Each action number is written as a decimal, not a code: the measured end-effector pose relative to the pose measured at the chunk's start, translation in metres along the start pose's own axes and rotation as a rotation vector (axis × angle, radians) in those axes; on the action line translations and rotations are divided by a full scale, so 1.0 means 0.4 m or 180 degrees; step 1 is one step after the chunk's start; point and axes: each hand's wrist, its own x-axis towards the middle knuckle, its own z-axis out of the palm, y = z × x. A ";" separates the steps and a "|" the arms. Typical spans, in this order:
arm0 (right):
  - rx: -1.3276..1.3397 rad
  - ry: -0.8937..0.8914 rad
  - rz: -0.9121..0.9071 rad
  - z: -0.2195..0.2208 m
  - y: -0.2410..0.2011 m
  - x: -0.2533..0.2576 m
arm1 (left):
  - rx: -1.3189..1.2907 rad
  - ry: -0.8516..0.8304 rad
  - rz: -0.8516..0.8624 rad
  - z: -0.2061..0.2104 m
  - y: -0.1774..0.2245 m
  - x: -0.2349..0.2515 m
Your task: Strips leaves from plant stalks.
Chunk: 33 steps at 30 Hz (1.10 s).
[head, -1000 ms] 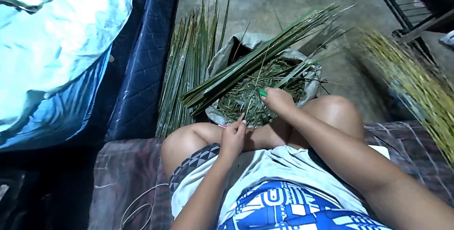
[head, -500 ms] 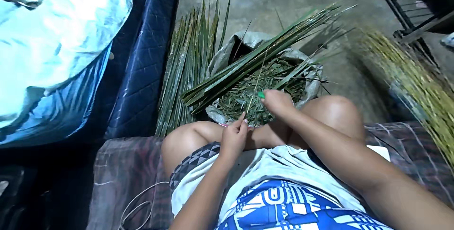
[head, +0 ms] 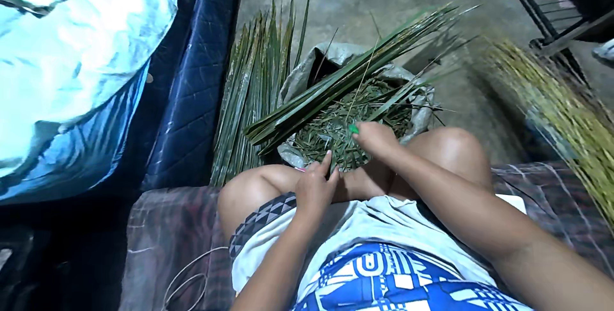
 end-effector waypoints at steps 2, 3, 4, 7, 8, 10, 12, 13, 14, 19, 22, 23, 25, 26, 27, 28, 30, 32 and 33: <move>0.0157 0.0339 0.0198 -0.021 0.024 0.032 | 0.0146 0.0140 0.0103 0.003 0.002 -0.008; 0.0228 0.0369 0.0223 -0.027 0.024 0.032 | 0.0204 0.0183 0.0129 0.004 0.002 -0.010; 0.0293 0.0298 0.0167 -0.029 0.017 0.021 | 0.0249 0.0201 0.0150 0.004 0.003 -0.010; 0.0231 -0.0396 -0.0255 -0.007 -0.030 -0.056 | 0.0365 0.0387 0.0351 0.014 -0.004 -0.008; 0.0111 -0.0622 -0.0383 0.004 -0.043 -0.076 | 0.0394 0.0467 0.0426 0.018 -0.008 -0.007; -0.0044 -0.0727 -0.0436 0.006 -0.050 -0.090 | 0.0470 0.0566 0.0511 0.022 -0.011 -0.008; -0.0013 -0.0453 -0.0250 -0.006 -0.020 -0.055 | 0.0512 0.0550 0.0527 0.024 -0.011 -0.009; 0.0026 -0.0257 -0.0094 -0.013 0.005 -0.025 | 0.0522 0.0527 0.0529 0.025 -0.011 -0.010; 0.0061 -0.0063 0.0093 -0.022 0.028 0.005 | 0.0525 0.0529 0.0545 0.025 -0.011 -0.011; 0.0419 0.0239 0.0156 -0.051 0.023 0.005 | 0.0487 0.0695 0.0622 0.024 -0.010 -0.009; 0.0230 -0.0537 -0.0460 -0.008 -0.025 -0.068 | 0.0466 0.0724 0.0610 0.025 -0.015 -0.008; 0.0145 -0.0670 -0.0555 0.001 -0.033 -0.082 | 0.0462 0.0754 0.0636 0.027 -0.017 -0.009; 0.0127 -0.0533 -0.0417 -0.004 -0.028 -0.074 | 0.0463 0.0791 0.0703 0.030 -0.019 -0.010; 0.0191 -0.0336 -0.0245 -0.014 -0.009 -0.051 | 0.0464 0.0792 0.0727 0.031 -0.019 -0.011; 0.0248 -0.0106 -0.0043 -0.025 0.017 -0.020 | 0.0455 0.0765 0.0732 0.031 -0.017 -0.011; 0.0334 0.0111 0.0140 -0.040 0.044 0.010 | 0.0434 0.0726 0.0718 0.030 -0.015 -0.011; 0.0704 0.0449 0.0313 -0.064 0.081 0.050 | 0.0337 0.0665 0.0674 0.028 -0.014 -0.009; 0.1337 0.0496 0.0134 -0.059 0.079 0.050 | 0.0185 0.0616 0.0639 0.027 -0.016 -0.003; 0.1626 0.0292 0.0013 -0.048 0.066 0.040 | 0.0095 0.0544 0.0609 0.027 -0.017 -0.002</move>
